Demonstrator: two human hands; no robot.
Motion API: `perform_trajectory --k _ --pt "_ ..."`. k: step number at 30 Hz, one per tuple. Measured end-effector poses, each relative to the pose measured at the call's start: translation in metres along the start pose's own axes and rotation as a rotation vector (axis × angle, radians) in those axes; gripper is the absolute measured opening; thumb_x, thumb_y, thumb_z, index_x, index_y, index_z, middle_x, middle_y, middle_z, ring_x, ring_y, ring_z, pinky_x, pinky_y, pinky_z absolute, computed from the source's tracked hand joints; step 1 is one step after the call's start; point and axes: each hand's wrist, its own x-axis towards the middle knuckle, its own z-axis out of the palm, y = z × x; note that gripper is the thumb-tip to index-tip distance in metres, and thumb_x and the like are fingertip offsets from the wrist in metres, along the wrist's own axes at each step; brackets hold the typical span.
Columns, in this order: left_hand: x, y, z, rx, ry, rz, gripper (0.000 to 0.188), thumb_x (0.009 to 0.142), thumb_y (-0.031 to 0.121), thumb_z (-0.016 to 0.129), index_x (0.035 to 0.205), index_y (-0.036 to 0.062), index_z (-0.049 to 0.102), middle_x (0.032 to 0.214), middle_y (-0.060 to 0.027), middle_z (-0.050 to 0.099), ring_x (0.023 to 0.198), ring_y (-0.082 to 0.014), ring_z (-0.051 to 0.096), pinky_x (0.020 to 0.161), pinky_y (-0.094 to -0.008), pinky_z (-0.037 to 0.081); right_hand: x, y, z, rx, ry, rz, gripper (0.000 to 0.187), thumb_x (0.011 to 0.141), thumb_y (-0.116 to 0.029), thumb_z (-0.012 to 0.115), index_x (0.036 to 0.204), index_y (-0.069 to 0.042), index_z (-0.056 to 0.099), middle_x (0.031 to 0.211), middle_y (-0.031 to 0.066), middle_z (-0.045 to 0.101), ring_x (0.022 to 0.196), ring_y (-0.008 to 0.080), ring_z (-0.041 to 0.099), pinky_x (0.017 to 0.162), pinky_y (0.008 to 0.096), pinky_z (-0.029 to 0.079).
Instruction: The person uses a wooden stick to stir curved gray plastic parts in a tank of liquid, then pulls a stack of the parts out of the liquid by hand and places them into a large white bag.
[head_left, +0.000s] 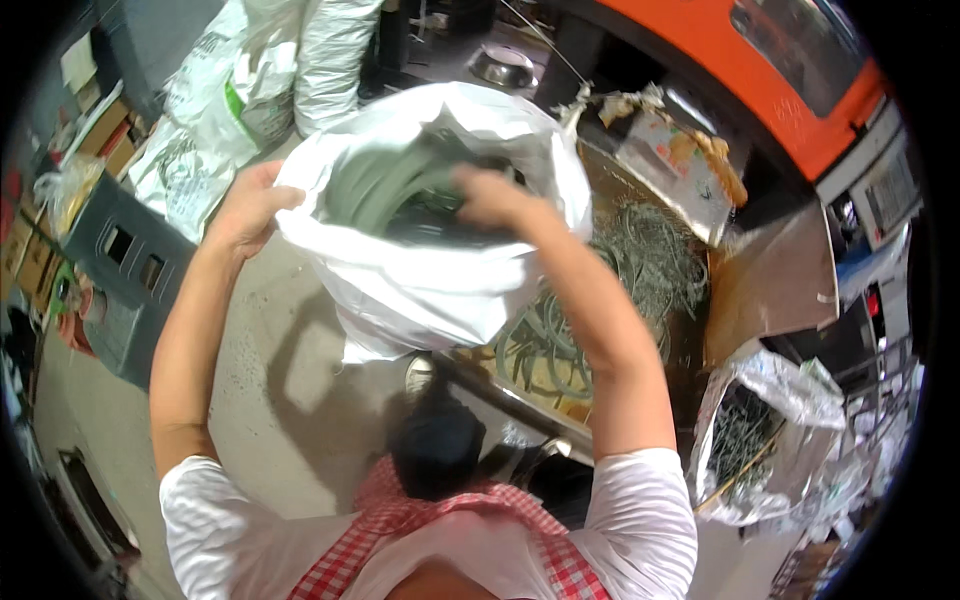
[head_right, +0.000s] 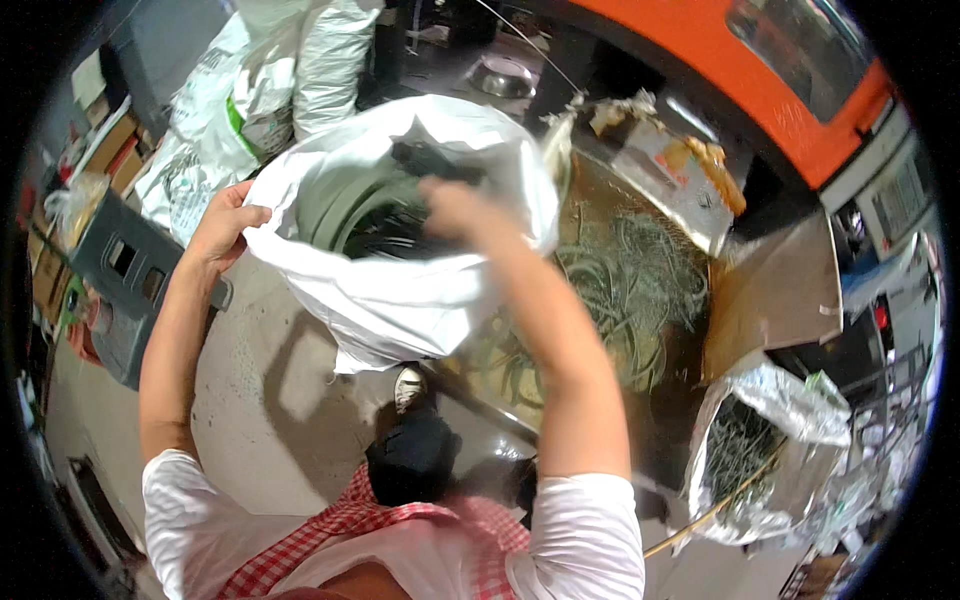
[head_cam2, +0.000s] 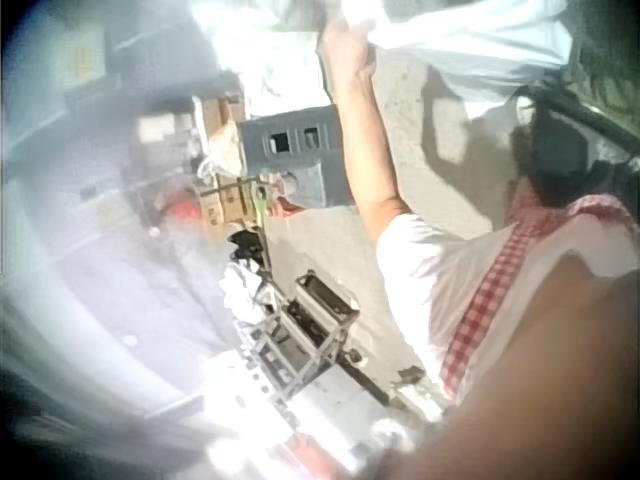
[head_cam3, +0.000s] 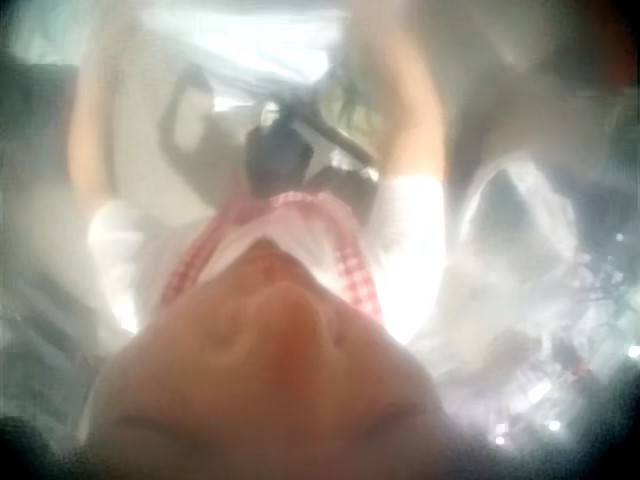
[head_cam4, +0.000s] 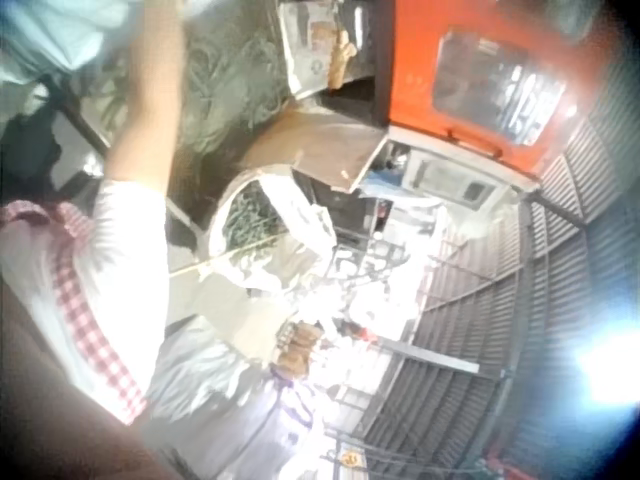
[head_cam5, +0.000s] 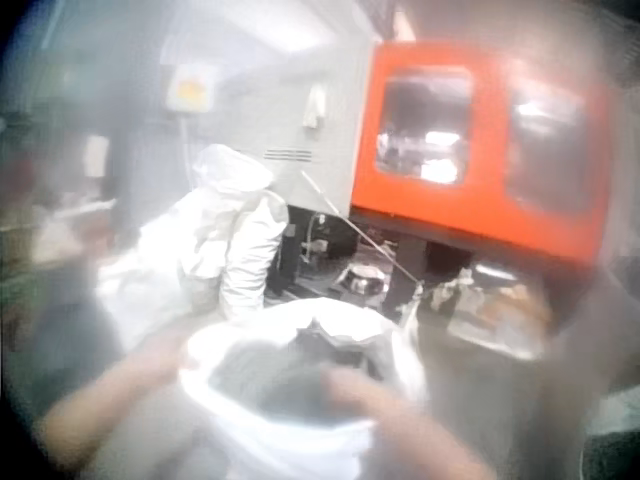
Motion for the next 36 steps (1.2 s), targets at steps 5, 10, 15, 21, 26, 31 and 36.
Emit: perform_trajectory --k 5,10,15,21,26,31,36 --pt "0.012 0.004 -0.004 0.258 0.050 0.106 0.032 0.079 0.011 0.057 0.107 -0.0025 0.057 0.091 -0.0054 0.063 0.080 -0.0128 0.059 0.072 -0.0257 0.046 0.020 -0.052 0.030 -0.488 -0.031 -0.045 0.071 0.055 -0.061 0.073 0.107 -0.014 0.062 0.104 0.0086 0.061 0.102 0.0279 0.056 0.083 0.0402 0.046" --pt "-0.038 0.009 0.058 0.428 0.470 0.723 0.044 0.091 0.012 0.051 0.132 0.0025 0.040 0.130 -0.0141 0.046 0.115 -0.0216 0.047 0.095 -0.0329 0.038 -0.038 -0.042 -0.036 0.001 0.407 -0.227 0.064 0.070 -0.042 0.068 0.123 -0.010 0.050 0.111 0.0141 0.058 0.104 0.0321 0.054 0.087 0.0406 0.042" --pt "-0.118 -0.036 0.199 0.371 -0.680 0.572 0.027 0.076 0.012 0.065 0.101 0.0016 0.063 0.094 -0.0113 0.064 0.084 -0.0209 0.063 0.077 -0.0314 0.050 -0.115 0.022 -0.045 0.770 1.343 -0.176 0.017 0.082 -0.013 0.056 0.095 -0.002 0.061 0.080 0.0125 0.064 0.072 0.0195 0.063 0.067 0.0293 0.048" --pt "-0.103 -0.126 0.316 0.329 -0.956 0.143 0.037 0.079 0.005 0.062 0.114 -0.0017 0.055 0.097 -0.0105 0.064 0.081 -0.0139 0.060 0.074 -0.0260 0.048 -0.305 0.178 0.085 0.310 0.941 0.639 0.025 0.079 -0.017 0.063 0.100 -0.004 0.065 0.092 0.0105 0.067 0.083 0.0172 0.064 0.076 0.0282 0.048" --pt "-0.091 -0.191 0.379 0.081 -1.011 -0.112 0.040 0.082 0.016 0.060 0.116 -0.0019 0.053 0.098 -0.0122 0.064 0.083 -0.0152 0.061 0.075 -0.0281 0.049 -0.444 0.237 0.105 0.146 0.920 1.060 0.021 0.080 -0.014 0.061 0.097 -0.002 0.063 0.087 0.0137 0.066 0.081 0.0210 0.065 0.075 0.0307 0.049" --pt "-0.098 -0.234 0.398 0.257 -1.062 -0.133 0.040 0.081 0.014 0.062 0.117 -0.0017 0.053 0.099 -0.0097 0.064 0.084 -0.0124 0.060 0.075 -0.0258 0.048 -0.453 0.274 0.144 0.267 0.546 0.981 0.026 0.079 -0.018 0.064 0.100 -0.002 0.061 0.089 0.0136 0.066 0.083 0.0231 0.065 0.074 0.0316 0.050" --pt "-0.095 -0.236 0.391 0.754 -1.108 0.067 0.040 0.081 0.025 0.059 0.115 0.0039 0.055 0.101 -0.0167 0.063 0.090 -0.0315 0.061 0.079 -0.0384 0.047 -0.383 0.334 0.187 0.114 0.368 0.977 0.041 0.078 -0.030 0.064 0.109 -0.005 0.058 0.108 0.0161 0.060 0.101 0.0307 0.056 0.087 0.0391 0.044"
